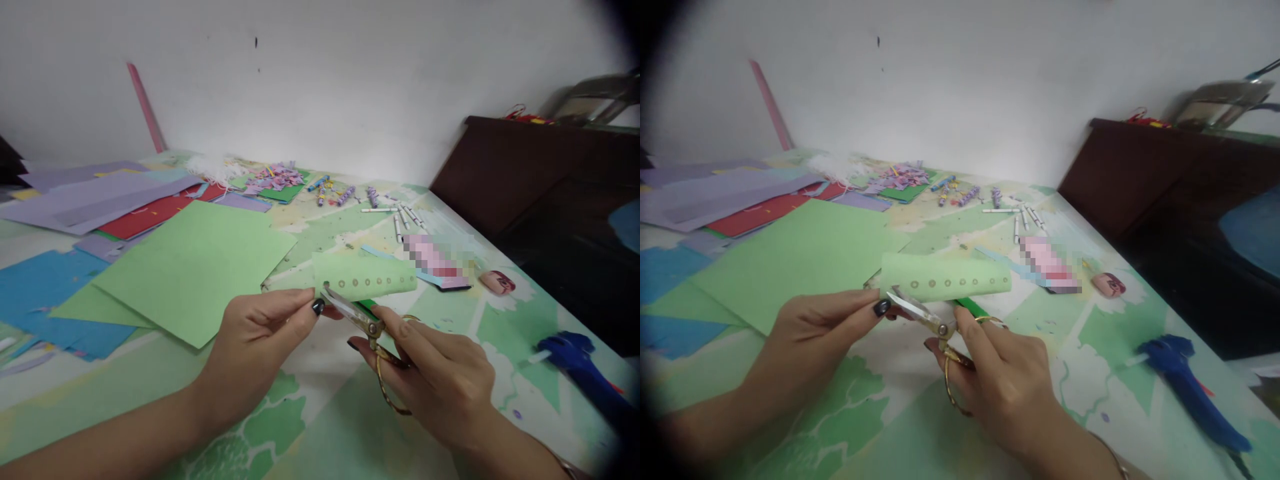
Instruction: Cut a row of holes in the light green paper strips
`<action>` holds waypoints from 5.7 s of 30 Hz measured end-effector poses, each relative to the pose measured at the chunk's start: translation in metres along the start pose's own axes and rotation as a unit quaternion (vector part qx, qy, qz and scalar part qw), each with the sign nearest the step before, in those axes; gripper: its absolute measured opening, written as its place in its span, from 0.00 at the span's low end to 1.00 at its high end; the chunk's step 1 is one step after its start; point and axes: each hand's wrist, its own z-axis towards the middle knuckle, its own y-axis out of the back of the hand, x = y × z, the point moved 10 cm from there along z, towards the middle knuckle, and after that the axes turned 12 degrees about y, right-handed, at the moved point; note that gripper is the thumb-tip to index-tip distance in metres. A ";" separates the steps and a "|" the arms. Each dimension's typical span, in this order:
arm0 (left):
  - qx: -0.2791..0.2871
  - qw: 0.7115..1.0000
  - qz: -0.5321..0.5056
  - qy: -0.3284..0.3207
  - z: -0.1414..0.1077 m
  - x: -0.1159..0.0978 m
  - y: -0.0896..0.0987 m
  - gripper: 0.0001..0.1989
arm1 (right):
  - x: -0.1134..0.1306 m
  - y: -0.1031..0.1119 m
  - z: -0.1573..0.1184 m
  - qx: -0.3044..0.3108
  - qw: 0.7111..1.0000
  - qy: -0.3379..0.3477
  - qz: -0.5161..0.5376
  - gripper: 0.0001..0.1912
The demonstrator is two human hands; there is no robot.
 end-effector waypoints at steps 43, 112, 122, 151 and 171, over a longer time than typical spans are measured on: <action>0.008 0.993 -0.059 0.105 0.008 0.031 0.000 0.11 | -0.037 -0.008 0.006 0.010 0.991 -0.112 0.074 0.08; 0.150 0.949 -0.136 0.243 0.008 0.065 -0.037 0.08 | 0.015 -0.105 -0.036 0.121 0.522 -0.426 0.729 0.13; 0.206 0.903 -0.244 0.287 0.002 0.071 -0.051 0.08 | 0.013 -0.104 -0.036 0.124 0.534 -0.425 0.721 0.13; 0.273 0.875 -0.185 0.353 -0.006 0.086 -0.058 0.15 | 0.025 -0.108 -0.044 0.154 0.488 -0.446 0.735 0.14; 0.190 0.922 -0.149 0.302 0.010 0.076 -0.040 0.08 | 0.012 -0.104 -0.041 0.137 0.529 -0.448 0.708 0.14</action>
